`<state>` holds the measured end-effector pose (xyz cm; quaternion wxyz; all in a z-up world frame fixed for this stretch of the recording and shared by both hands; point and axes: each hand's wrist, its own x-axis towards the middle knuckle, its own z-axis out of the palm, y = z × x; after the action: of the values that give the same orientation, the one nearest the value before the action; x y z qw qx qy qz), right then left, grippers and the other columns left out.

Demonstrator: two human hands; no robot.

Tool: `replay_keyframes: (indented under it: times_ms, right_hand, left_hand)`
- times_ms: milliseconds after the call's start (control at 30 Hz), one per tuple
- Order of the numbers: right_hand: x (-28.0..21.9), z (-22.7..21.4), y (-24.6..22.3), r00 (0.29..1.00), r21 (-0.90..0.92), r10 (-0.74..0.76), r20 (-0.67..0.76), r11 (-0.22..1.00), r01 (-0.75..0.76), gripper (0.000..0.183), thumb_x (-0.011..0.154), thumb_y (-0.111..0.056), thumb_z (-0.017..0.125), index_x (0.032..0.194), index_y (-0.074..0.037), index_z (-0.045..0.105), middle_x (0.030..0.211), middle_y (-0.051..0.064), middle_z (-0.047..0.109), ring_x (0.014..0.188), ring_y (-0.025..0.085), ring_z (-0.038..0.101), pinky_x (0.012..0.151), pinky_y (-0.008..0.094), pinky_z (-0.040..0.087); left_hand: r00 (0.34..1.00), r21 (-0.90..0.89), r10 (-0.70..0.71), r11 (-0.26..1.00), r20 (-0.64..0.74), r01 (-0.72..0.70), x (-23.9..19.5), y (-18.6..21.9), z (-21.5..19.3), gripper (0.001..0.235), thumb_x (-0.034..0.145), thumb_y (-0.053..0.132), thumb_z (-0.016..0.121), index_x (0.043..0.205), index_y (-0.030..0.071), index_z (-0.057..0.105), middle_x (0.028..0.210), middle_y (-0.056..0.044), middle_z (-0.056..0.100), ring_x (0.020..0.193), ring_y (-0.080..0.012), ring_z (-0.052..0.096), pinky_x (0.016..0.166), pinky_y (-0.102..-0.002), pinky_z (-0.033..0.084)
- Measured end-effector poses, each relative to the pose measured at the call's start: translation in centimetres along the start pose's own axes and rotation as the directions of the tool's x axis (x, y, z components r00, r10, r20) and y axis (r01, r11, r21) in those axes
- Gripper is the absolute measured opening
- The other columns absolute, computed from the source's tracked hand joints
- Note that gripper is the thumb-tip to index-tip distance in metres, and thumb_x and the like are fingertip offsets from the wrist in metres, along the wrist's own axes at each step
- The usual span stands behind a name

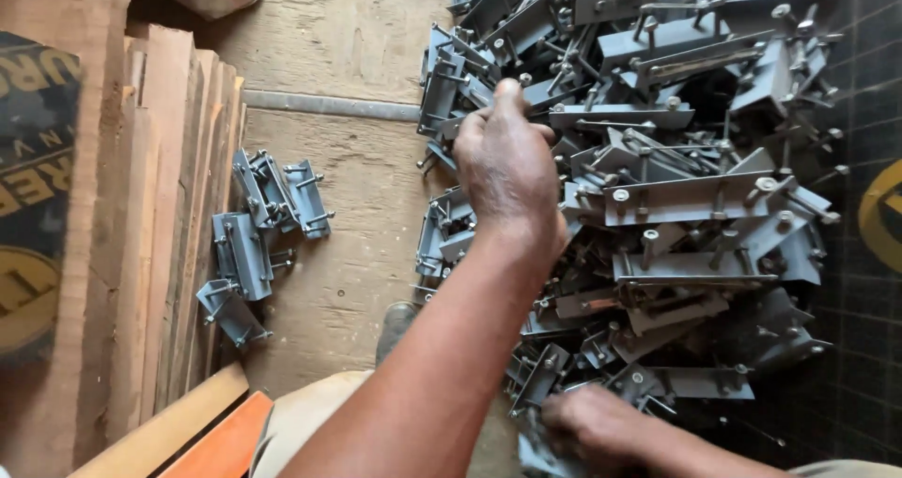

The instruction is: Manually assembling metal brackets by inserting bolts into pre-drilled holes.

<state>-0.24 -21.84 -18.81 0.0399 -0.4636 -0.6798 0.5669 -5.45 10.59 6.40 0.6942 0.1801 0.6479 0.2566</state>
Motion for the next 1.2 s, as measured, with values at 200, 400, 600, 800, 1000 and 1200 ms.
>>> replay_keyframes:
  times_ms: [200, 400, 600, 800, 1000, 1200]
  right_hand:
    - [-1.5, -7.3, -3.1, 0.825, 0.153, 0.455, -0.336, 0.89, -0.429, 0.026, 0.088, -0.046, 0.071, 0.106, -0.029, 0.078, 0.101, -0.003, 0.082, 0.092, 0.021, 0.075, 0.077, 0.036, 0.053]
    - [-6.2, -13.0, -5.7, 0.482, 0.401, 0.565, -0.669, 0.821, -0.407, 0.044, 0.082, -0.025, 0.075, 0.126, -0.019, 0.076, 0.13, -0.001, 0.077, 0.113, 0.012, 0.073, 0.096, 0.027, 0.053]
    - [-8.8, -18.2, -13.2, 0.252, 0.743, 0.81, -0.529, 0.586, -0.324, 0.055, 0.084, -0.021, 0.069, 0.14, -0.018, 0.066, 0.138, 0.002, 0.073, 0.124, 0.019, 0.067, 0.108, 0.032, 0.044]
    - [-7.7, -20.1, -15.5, 0.23, 0.933, 0.904, -0.359, 0.342, 0.111, 0.061, 0.085, -0.012, 0.062, 0.146, -0.01, 0.057, 0.125, 0.022, 0.074, 0.107, 0.037, 0.071, 0.096, 0.045, 0.053]
    - [-9.7, -13.5, -11.8, 0.109, 0.835, 0.835, -0.54, 0.515, 0.191, 0.03, 0.091, -0.001, 0.063, 0.119, 0.002, 0.072, 0.101, 0.018, 0.077, 0.089, 0.025, 0.068, 0.081, 0.038, 0.055]
    - [-12.0, -14.7, -12.3, 0.031, 0.803, 0.856, -0.516, 0.471, 0.364, 0.012, 0.101, -0.011, 0.064, 0.106, -0.003, 0.072, 0.092, 0.013, 0.073, 0.076, 0.023, 0.068, 0.066, 0.038, 0.058]
  left_hand:
    - [0.996, -0.117, 0.09, 0.989, -0.011, -0.09, 2.4, -1.8, 0.6, 0.028, 0.093, 0.033, 0.053, 0.094, 0.007, 0.063, 0.074, -0.01, 0.064, 0.053, -0.0171, 0.046, 0.048, -0.033, 0.034]
    - [0.991, -0.179, 0.13, 0.976, 0.042, -0.12, 3.4, -3.0, 1.4, 0.034, 0.1, 0.038, 0.051, 0.096, 0.005, 0.059, 0.069, -0.01, 0.061, 0.043, -0.0161, 0.044, 0.039, -0.03, 0.03]
    - [0.983, 0.026, 0.067, 0.997, 0.173, -0.072, 0.6, -2.6, 1.1, 0.029, 0.103, 0.037, 0.048, 0.097, 0.01, 0.055, 0.075, -0.005, 0.06, 0.055, -0.0139, 0.047, 0.047, -0.029, 0.032]
    - [0.954, 0.738, -0.126, 0.664, 0.272, -0.123, -4.4, -2.1, 1.4, 0.086, 0.088, 0.063, 0.042, 0.159, 0.015, 0.032, 0.16, -0.013, 0.041, 0.143, -0.033, 0.045, 0.11, -0.054, 0.045]
    - [0.812, 0.808, -0.279, 0.476, 0.513, -0.347, -5.2, -8.2, 1.4, 0.107, 0.077, 0.078, 0.039, 0.157, 0.006, 0.035, 0.163, -0.014, 0.036, 0.151, -0.0288, 0.037, 0.12, -0.041, 0.032]
    - [0.788, 0.823, -0.297, 0.385, 0.54, -0.418, -10.1, -7.9, 2.3, 0.069, 0.06, 0.054, 0.074, 0.118, 0.017, 0.064, 0.113, -0.001, 0.076, 0.101, -0.015, 0.068, 0.087, -0.03, 0.051]
